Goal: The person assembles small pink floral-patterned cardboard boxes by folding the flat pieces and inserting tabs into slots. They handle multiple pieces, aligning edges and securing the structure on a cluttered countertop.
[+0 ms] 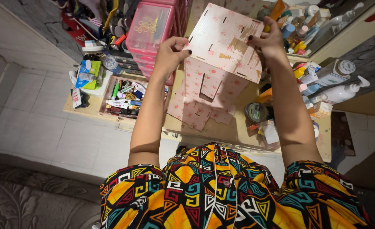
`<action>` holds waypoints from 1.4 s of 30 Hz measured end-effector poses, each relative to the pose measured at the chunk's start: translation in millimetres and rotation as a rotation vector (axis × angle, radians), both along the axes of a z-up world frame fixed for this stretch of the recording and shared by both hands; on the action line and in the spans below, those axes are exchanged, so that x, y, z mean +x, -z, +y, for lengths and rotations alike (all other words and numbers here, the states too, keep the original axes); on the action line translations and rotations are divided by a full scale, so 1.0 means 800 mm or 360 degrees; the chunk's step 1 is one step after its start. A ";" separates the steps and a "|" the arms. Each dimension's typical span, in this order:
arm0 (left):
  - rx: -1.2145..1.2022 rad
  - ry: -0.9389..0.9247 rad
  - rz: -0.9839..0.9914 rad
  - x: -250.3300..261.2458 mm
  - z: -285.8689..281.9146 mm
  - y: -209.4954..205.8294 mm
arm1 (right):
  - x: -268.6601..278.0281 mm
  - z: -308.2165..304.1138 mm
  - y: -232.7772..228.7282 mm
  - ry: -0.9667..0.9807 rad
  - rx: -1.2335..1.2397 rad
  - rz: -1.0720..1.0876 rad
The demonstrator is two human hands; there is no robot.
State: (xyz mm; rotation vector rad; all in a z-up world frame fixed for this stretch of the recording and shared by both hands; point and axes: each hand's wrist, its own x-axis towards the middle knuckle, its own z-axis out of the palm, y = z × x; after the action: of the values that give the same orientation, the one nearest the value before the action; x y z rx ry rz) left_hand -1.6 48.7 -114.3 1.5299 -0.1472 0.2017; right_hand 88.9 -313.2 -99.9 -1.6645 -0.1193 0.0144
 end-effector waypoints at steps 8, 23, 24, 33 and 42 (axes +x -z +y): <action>0.0286 -0.0068 0.0054 -0.018 -0.021 -0.036 | 0.000 -0.004 0.034 -0.0046 0.0170 -0.0267; 0.0380 -0.0213 0.0076 -0.044 -0.039 -0.057 | -0.177 -0.011 0.000 0.0328 -0.0486 -0.0196; 0.0393 -0.0219 0.0102 -0.046 -0.039 -0.056 | -0.191 -0.003 0.002 0.0215 -0.0198 -0.0008; 0.0476 -0.0258 0.0112 -0.045 -0.042 -0.059 | -0.228 0.037 -0.007 0.0253 0.0391 -0.0107; 0.0384 -0.0130 0.0127 -0.041 -0.034 -0.051 | -0.227 0.077 0.007 0.0170 0.0816 -0.0198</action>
State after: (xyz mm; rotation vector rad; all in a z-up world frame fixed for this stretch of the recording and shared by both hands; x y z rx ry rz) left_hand -34.1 21.3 -73.6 1.7830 -0.0463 0.1927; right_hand -92.3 -251.7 -105.5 -1.1563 -0.1163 -0.1869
